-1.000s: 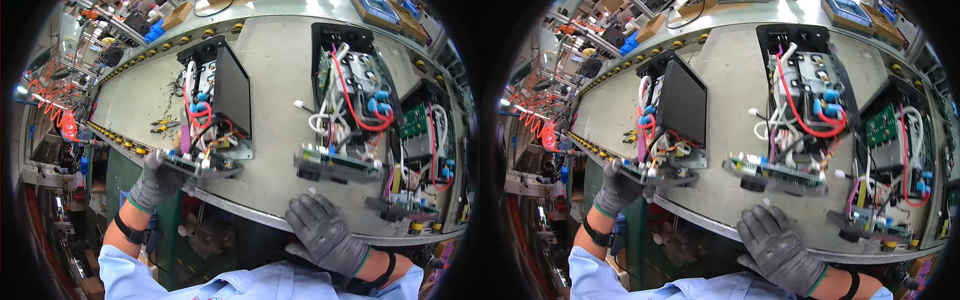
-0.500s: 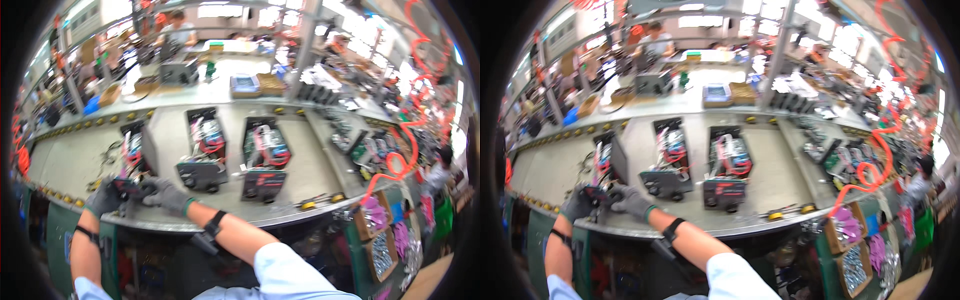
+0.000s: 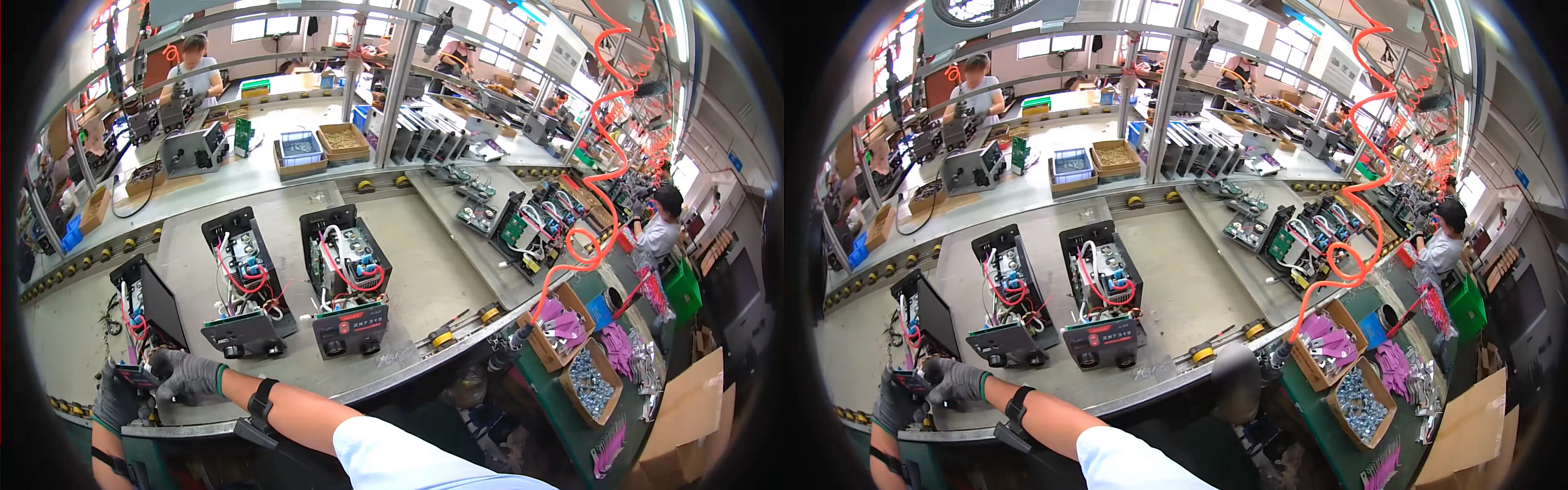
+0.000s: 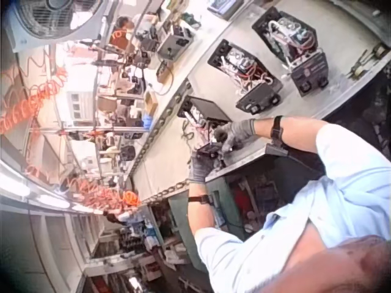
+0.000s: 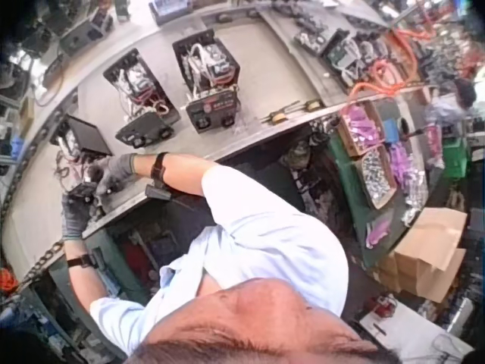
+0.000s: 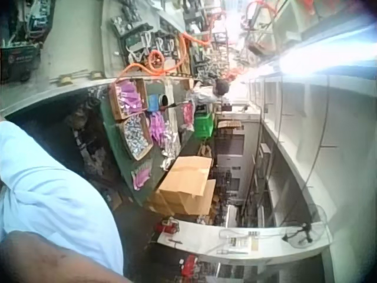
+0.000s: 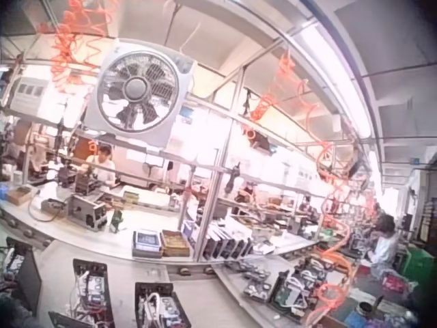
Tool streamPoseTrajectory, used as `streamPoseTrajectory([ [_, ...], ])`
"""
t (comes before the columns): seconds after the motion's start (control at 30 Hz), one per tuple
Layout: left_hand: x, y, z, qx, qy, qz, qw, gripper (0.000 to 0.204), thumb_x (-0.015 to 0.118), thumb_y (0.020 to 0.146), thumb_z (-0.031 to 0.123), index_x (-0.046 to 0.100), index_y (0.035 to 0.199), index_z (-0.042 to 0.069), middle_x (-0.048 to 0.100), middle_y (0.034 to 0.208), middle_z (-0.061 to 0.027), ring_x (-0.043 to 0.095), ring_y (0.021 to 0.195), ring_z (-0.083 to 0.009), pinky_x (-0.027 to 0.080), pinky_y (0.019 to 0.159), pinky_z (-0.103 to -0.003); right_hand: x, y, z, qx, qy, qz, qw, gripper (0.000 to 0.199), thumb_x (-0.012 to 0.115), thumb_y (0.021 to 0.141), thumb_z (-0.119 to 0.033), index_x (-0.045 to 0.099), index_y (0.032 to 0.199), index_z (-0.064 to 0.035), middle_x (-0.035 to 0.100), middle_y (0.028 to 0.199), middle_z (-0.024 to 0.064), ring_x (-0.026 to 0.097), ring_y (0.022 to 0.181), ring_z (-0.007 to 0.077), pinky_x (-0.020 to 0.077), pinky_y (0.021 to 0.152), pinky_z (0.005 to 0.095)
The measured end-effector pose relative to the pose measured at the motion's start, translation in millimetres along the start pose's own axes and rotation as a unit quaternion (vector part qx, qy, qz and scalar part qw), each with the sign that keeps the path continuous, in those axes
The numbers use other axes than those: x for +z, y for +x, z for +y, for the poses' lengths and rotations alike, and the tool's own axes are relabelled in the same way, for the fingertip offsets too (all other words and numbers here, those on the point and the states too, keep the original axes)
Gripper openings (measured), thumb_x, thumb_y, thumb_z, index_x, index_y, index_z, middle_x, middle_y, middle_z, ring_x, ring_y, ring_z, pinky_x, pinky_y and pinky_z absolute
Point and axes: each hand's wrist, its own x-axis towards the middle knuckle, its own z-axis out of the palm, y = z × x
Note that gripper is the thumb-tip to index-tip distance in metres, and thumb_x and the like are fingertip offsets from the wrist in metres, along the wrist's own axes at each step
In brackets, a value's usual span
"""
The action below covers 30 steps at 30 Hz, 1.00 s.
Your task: Assembling and inspecting internal components of portable welding machines on an assembly line.
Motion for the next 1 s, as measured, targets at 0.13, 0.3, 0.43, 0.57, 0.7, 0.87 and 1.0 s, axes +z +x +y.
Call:
streamPoseTrajectory([
  [0.13, -11, 1, -7, -0.006, -0.017, 0.027, 0.999, 0.101, 0.050, 0.076, 0.097, 0.077, 0.094, 0.001, 0.075, 0.083, -0.0160, 0.069, 0.065, -0.0317, 0.056, 0.054, -0.043, 14, -4, -4, 0.002, 0.053, -0.014, 0.999, 0.064, 0.084, 0.071, 0.012, 0.061, 0.129, -0.0047, 0.068, 0.116, 0.0084, 0.067, 0.108, 0.0240, 0.0563, 0.096, 0.0412],
  [0.3, -6, -4, -11, 0.019, -0.062, 0.022, 0.998, 0.099, 0.053, 0.079, 0.094, 0.072, 0.108, 0.001, 0.074, 0.092, -0.0155, 0.069, 0.074, -0.0306, 0.056, 0.059, -0.044, 16, -9, 1, -0.015, 0.090, -0.022, 0.996, 0.063, 0.085, 0.075, 0.008, 0.057, 0.130, -0.0025, 0.067, 0.117, 0.0103, 0.065, 0.111, 0.0225, 0.0546, 0.098, 0.0400],
  [0.43, 10, -10, -6, 0.060, -0.011, 0.014, 0.998, 0.096, 0.053, 0.083, 0.091, 0.065, 0.122, 0.005, 0.072, 0.103, -0.0118, 0.069, 0.088, -0.0268, 0.056, 0.069, -0.042, 18, -12, -3, 0.007, -0.018, 0.042, 0.999, 0.069, 0.089, 0.075, 0.000, 0.054, 0.134, -0.0006, 0.067, 0.123, 0.0118, 0.064, 0.115, 0.0232, 0.0547, 0.099, 0.0398],
  [0.57, 25, -14, -4, 0.065, 0.006, 0.034, 0.997, 0.094, 0.052, 0.083, 0.092, 0.066, 0.123, 0.008, 0.072, 0.099, -0.0078, 0.069, 0.082, -0.0234, 0.056, 0.062, -0.038, 28, -24, -22, 0.018, -0.215, 0.133, 0.967, 0.088, 0.095, 0.072, -0.019, 0.049, 0.145, -0.0003, 0.070, 0.125, 0.0150, 0.065, 0.117, 0.0227, 0.0553, 0.097, 0.0386],
  [0.7, 32, -10, -4, 0.028, 0.008, 0.037, 0.999, 0.093, 0.052, 0.082, 0.092, 0.068, 0.122, 0.010, 0.073, 0.094, -0.0064, 0.070, 0.073, -0.0225, 0.057, 0.053, -0.036, 50, -30, -27, -0.052, -0.244, 0.183, 0.951, 0.073, 0.093, 0.077, -0.027, 0.055, 0.135, -0.0035, 0.073, 0.109, 0.0120, 0.067, 0.102, 0.0194, 0.0546, 0.090, 0.0360],
  [0.87, 28, -11, -7, 0.021, -0.012, 0.086, 0.996, 0.090, 0.058, 0.080, 0.090, 0.066, 0.123, 0.011, 0.070, 0.101, -0.0096, 0.069, 0.075, -0.0258, 0.058, 0.056, -0.040, 67, 0, -9, -0.056, -0.222, 0.243, 0.943, 0.083, 0.086, 0.084, -0.051, 0.050, 0.140, -0.0012, 0.070, 0.114, 0.0182, 0.068, 0.105, 0.0258, 0.0535, 0.091, 0.0395],
  [1.0, 27, -9, -8, 0.030, -0.016, 0.107, 0.994, 0.094, 0.062, 0.075, 0.091, 0.066, 0.124, 0.011, 0.069, 0.103, -0.0110, 0.067, 0.075, -0.0271, 0.055, 0.054, -0.040, 67, 19, 9, -0.071, -0.300, 0.325, 0.894, 0.089, 0.083, 0.083, -0.059, 0.048, 0.139, 0.0006, 0.066, 0.117, 0.0247, 0.065, 0.109, 0.0352, 0.0537, 0.091, 0.0457],
])
